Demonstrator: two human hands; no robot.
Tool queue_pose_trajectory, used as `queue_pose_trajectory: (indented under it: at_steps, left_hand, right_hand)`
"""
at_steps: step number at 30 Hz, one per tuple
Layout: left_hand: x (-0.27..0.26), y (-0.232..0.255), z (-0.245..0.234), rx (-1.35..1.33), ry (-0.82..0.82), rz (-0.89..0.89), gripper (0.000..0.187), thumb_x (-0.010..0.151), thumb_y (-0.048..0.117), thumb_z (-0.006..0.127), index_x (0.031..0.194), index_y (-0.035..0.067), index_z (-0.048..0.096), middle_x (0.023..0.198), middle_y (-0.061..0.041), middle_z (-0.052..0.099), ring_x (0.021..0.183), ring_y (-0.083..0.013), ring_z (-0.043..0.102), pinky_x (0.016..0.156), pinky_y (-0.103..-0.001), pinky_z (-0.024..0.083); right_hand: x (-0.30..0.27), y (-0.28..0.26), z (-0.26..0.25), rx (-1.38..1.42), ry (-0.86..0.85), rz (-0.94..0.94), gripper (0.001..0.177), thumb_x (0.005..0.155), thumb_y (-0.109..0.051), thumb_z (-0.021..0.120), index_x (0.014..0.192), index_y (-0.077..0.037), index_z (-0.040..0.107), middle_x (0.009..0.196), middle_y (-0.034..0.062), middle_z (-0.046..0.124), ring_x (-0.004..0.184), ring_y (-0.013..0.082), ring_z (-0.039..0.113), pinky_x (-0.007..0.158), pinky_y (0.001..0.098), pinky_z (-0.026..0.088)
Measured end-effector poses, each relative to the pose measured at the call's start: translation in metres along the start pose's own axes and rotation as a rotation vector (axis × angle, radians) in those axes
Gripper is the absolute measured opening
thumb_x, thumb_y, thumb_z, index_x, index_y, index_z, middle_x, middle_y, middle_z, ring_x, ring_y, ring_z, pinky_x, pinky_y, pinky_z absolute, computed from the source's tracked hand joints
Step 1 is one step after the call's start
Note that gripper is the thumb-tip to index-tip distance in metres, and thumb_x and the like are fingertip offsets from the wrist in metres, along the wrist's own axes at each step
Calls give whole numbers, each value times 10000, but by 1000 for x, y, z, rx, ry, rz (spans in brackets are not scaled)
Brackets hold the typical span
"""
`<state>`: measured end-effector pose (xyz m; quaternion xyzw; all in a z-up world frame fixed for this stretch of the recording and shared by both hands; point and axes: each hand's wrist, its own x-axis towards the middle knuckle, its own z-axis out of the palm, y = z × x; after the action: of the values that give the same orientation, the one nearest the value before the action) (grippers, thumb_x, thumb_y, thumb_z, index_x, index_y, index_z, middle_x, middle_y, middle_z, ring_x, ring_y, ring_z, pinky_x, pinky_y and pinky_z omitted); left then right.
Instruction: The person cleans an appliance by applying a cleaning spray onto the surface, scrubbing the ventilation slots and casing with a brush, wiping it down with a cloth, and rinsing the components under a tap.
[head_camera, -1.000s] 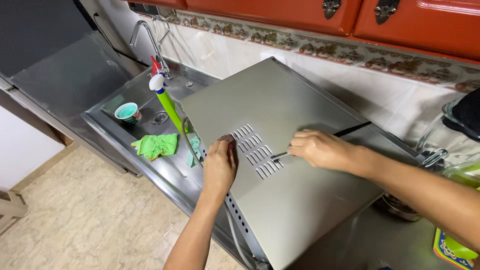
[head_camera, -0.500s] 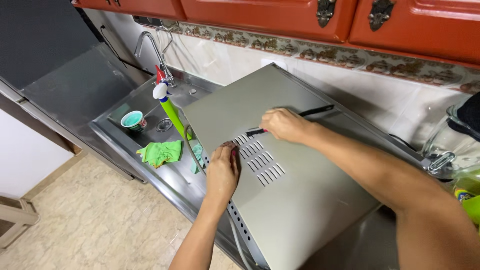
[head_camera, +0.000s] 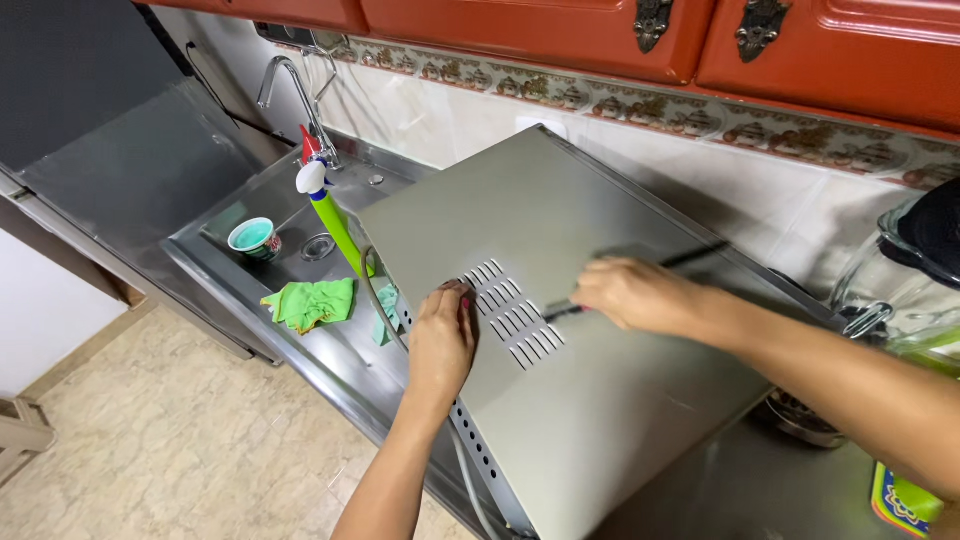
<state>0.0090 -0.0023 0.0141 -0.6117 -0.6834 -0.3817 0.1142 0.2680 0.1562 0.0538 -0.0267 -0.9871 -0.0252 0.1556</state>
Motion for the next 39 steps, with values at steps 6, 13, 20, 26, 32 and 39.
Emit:
queue_pose_trajectory:
  at_steps: [6, 13, 20, 26, 32, 39]
  left_hand:
    - [-1, -7, 9, 36, 6, 6, 169, 964, 63, 613, 1105, 109, 695, 1070, -75, 714, 1026, -288, 714, 912, -369, 563]
    - [-2, -12, 8, 43, 9, 2, 174, 976, 58, 599, 1111, 103, 699, 1051, -83, 713, 1008, -297, 714, 900, -375, 567]
    - [-6, -11, 1, 55, 6, -12, 175, 993, 81, 582, 1119, 111, 700, 1053, -86, 718, 1012, -299, 713, 905, -386, 567]
    - [-2, -5, 6, 27, 2, 0, 170, 985, 75, 596, 1115, 103, 703, 1064, -86, 721, 1025, -295, 711, 910, -378, 566]
    - [-1, -7, 8, 66, -3, 10, 163, 981, 94, 598, 1108, 117, 697, 1063, -71, 712, 1051, -284, 704, 927, -371, 561]
    - [-2, -9, 7, 78, -14, 24, 185, 971, 51, 599, 1121, 93, 699, 1065, -87, 710, 1054, -294, 703, 941, -371, 553]
  right_hand:
    - [66, 53, 41, -18, 134, -62, 164, 982, -117, 568, 841, -102, 650, 733, 35, 598, 762, 248, 614, 737, 368, 520]
    - [73, 52, 60, -10, 200, -29, 244, 1007, -156, 540, 778, -135, 623, 702, 10, 567, 741, 228, 606, 710, 350, 509]
    - [0, -14, 6, 13, 59, -40, 253, 1009, -119, 530, 771, -114, 616, 706, 24, 560, 708, 250, 582, 681, 379, 490]
    - [-14, -3, -1, 48, -11, -21, 253, 1012, -146, 528, 786, -128, 641, 717, 2, 569, 718, 222, 581, 689, 356, 498]
    - [54, 42, 22, -9, 101, -73, 218, 988, -101, 571, 778, -106, 628, 691, 15, 563, 701, 229, 595, 691, 345, 508]
    - [96, 75, 51, -71, 160, -10, 231, 989, -79, 592, 769, -119, 648, 672, -11, 563, 684, 174, 593, 694, 305, 514]
